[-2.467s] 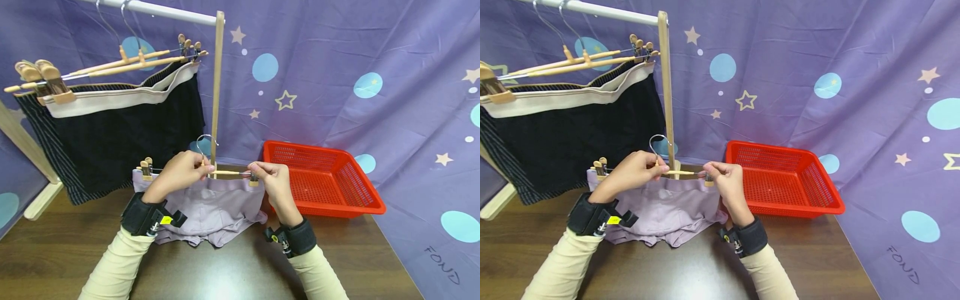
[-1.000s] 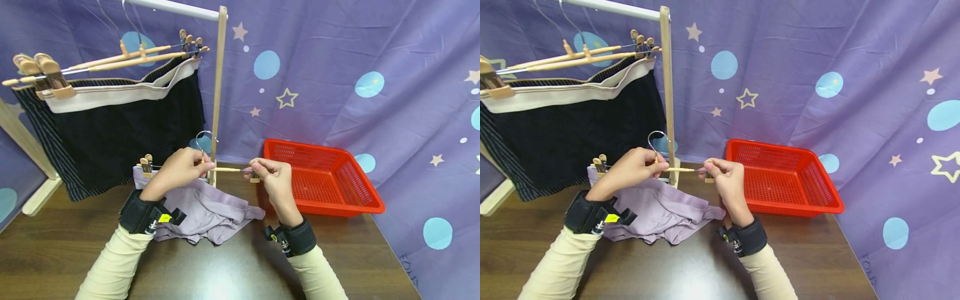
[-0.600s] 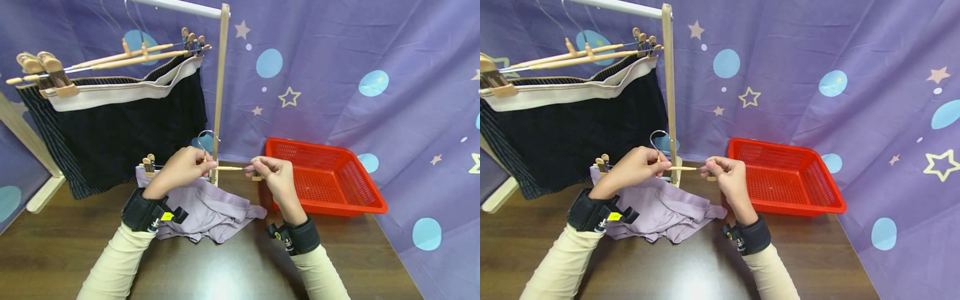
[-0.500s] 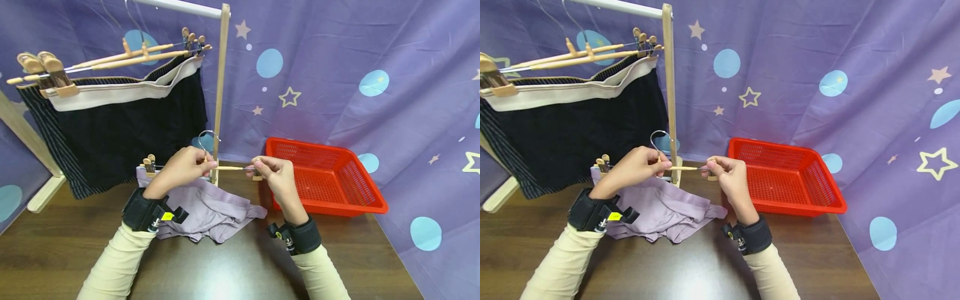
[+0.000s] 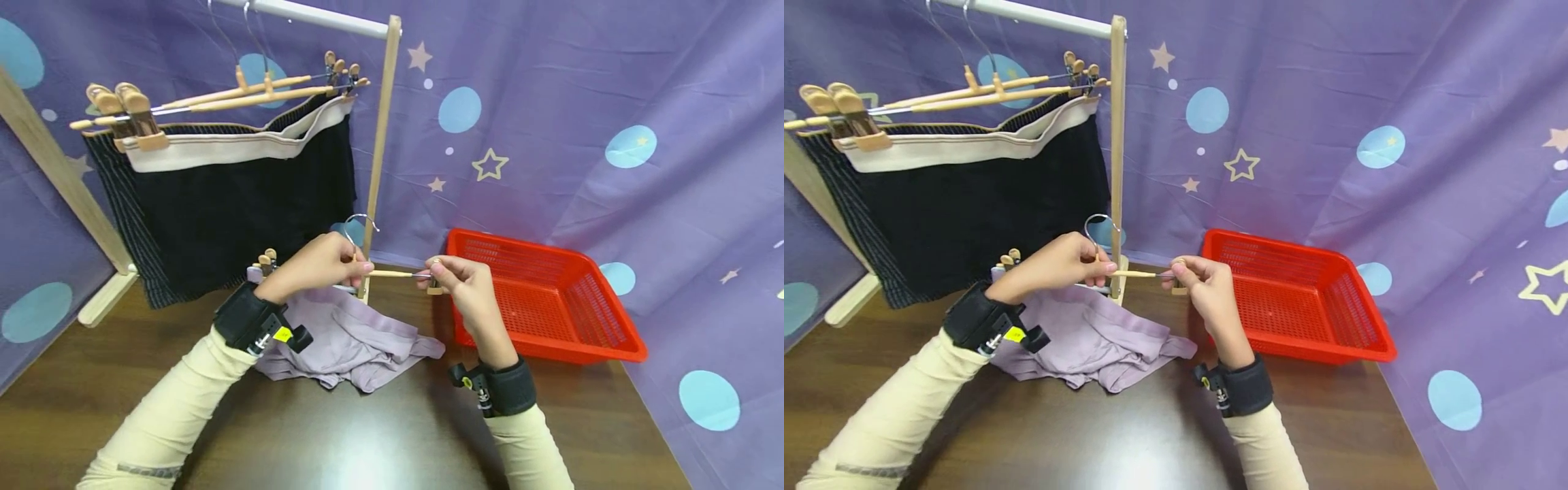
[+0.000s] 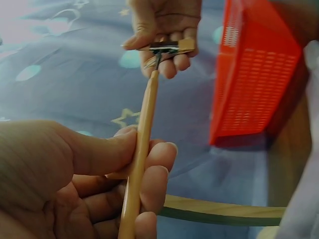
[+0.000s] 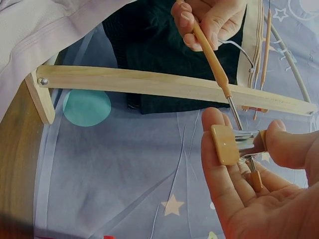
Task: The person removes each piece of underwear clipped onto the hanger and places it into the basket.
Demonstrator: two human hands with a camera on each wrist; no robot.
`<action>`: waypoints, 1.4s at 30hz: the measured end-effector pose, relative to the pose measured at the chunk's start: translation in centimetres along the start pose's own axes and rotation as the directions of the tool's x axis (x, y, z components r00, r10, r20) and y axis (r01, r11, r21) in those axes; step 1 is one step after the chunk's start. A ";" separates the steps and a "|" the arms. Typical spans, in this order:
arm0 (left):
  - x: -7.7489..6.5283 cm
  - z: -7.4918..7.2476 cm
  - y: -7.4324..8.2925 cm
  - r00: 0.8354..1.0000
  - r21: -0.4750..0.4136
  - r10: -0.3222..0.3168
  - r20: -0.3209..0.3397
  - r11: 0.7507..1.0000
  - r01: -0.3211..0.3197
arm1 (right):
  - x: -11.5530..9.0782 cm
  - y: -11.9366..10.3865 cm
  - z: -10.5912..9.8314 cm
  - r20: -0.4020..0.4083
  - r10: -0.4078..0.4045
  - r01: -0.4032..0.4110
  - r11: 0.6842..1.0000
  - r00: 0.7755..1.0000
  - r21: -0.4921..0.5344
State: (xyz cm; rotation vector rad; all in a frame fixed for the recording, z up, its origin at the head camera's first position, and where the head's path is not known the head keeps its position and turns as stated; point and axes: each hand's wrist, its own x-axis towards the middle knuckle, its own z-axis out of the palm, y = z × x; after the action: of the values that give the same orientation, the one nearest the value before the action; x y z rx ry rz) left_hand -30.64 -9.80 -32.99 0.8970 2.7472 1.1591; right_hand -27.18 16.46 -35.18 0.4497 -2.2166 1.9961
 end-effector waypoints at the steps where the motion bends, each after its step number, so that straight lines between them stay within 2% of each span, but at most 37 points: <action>1: 0.3 -0.1 0.1 0.999 -0.008 -0.005 0.032 1.000 0.005 | 0.0 0.1 -0.2 -0.002 0.006 -0.006 1.000 1.000 -0.007; 5: 1.1 -0.5 0.6 0.985 -0.088 -0.051 0.168 0.994 0.066 | 0.1 0.2 -0.9 0.017 0.029 -0.028 0.999 0.999 -0.018; 9: 1.4 -1.1 1.3 0.955 -0.151 -0.126 0.270 0.974 0.171 | 0.4 0.0 -1.4 0.035 0.051 -0.050 0.999 0.998 -0.003; 12: 1.4 -1.4 1.9 0.934 -0.169 -0.188 0.303 0.954 0.246 | 0.5 -0.2 -1.6 0.044 0.059 -0.060 0.998 0.997 0.010; 16: 1.0 -1.6 2.7 0.923 -0.180 -0.238 0.304 0.937 0.301 | 0.6 -0.4 -1.8 0.064 0.067 -0.067 0.998 0.996 -0.004; 20: 0.4 -1.5 3.5 0.909 -0.155 -0.260 0.325 0.934 0.322 | 0.5 -0.4 -2.1 0.091 0.077 -0.074 0.997 0.993 -0.037; 25: -0.2 -1.2 4.4 0.868 -0.113 -0.291 0.402 0.925 0.362 | 0.3 -0.3 -2.3 0.131 0.075 -0.067 0.995 0.989 -0.068; 27: -0.3 -1.0 4.8 0.857 -0.091 -0.292 0.425 0.928 0.362 | 0.3 -0.3 -2.4 0.141 0.070 -0.060 0.995 0.988 -0.076; 33: -0.7 -0.4 6.0 0.841 -0.052 -0.253 0.478 0.948 0.315 | 0.3 -0.1 -2.5 0.152 0.073 -0.060 0.994 0.986 -0.090; 37: -0.9 0.0 6.5 0.817 -0.075 -0.227 0.530 0.947 0.313 | 0.4 0.2 -2.4 0.141 0.074 -0.059 0.993 0.987 -0.106; 42: -1.1 0.5 7.4 0.806 -0.121 -0.209 0.554 0.937 0.327 | 0.6 0.3 -2.2 0.135 0.063 -0.050 0.994 0.989 -0.101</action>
State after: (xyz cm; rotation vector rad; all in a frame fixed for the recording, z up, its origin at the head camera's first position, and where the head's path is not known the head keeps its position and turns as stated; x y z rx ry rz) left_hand -25.95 -5.91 -28.70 0.6465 2.1608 0.9445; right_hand -28.01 18.60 -35.00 0.5341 -2.4233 1.9269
